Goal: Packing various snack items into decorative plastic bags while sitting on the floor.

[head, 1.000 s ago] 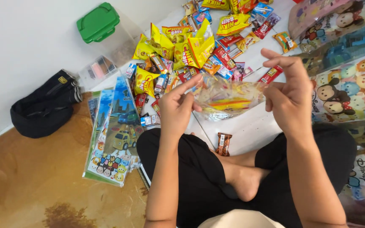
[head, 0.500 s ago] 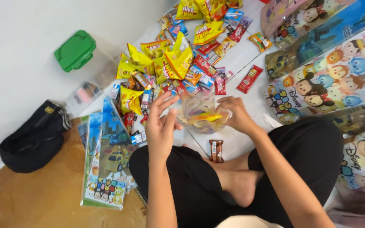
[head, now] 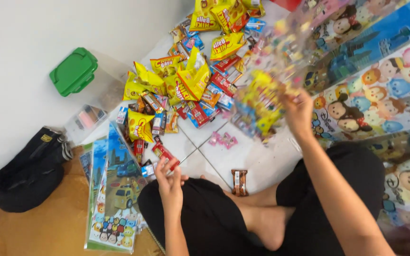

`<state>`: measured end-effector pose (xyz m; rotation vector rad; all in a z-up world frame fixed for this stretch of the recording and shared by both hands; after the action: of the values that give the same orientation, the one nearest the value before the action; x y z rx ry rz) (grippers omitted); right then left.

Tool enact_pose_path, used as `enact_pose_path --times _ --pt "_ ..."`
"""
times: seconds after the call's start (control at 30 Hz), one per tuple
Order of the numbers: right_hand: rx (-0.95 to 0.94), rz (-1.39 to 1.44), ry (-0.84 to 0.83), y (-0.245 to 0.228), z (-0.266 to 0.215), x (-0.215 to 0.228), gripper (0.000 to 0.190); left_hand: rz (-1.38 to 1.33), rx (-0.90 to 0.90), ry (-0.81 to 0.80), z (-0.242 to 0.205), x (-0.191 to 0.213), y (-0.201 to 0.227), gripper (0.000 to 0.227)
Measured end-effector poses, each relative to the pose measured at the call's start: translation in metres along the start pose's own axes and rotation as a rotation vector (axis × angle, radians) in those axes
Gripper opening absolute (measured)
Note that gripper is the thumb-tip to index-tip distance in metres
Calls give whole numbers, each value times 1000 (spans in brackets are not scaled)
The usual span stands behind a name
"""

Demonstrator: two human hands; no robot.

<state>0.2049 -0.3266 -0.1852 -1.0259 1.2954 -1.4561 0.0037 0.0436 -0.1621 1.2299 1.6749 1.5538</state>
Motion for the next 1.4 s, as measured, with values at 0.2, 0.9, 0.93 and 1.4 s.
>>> enact_pose_path --times 0.2,0.9,0.93,1.4 --pt "365 -309 258 21 142 58 33 257 -90 83 0 -9 -32 52" --pt "-50 11 137 151 242 23 17 613 288 -43 35 -46 -47 65" --pt "-49 12 135 143 241 22 17 612 287 -40 33 -45 -48 65" --pt "-196 -84 428 138 263 119 47 552 224 -31 32 -40 -85 69"
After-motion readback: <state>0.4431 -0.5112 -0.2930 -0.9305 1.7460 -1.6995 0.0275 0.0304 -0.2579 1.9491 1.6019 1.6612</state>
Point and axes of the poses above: each hand's wrist, its own z-axis towards the middle knuckle, its own x-axis out of the back of the hand, y = z × x, the point moved 4 cm from there along z, towards the middle knuckle
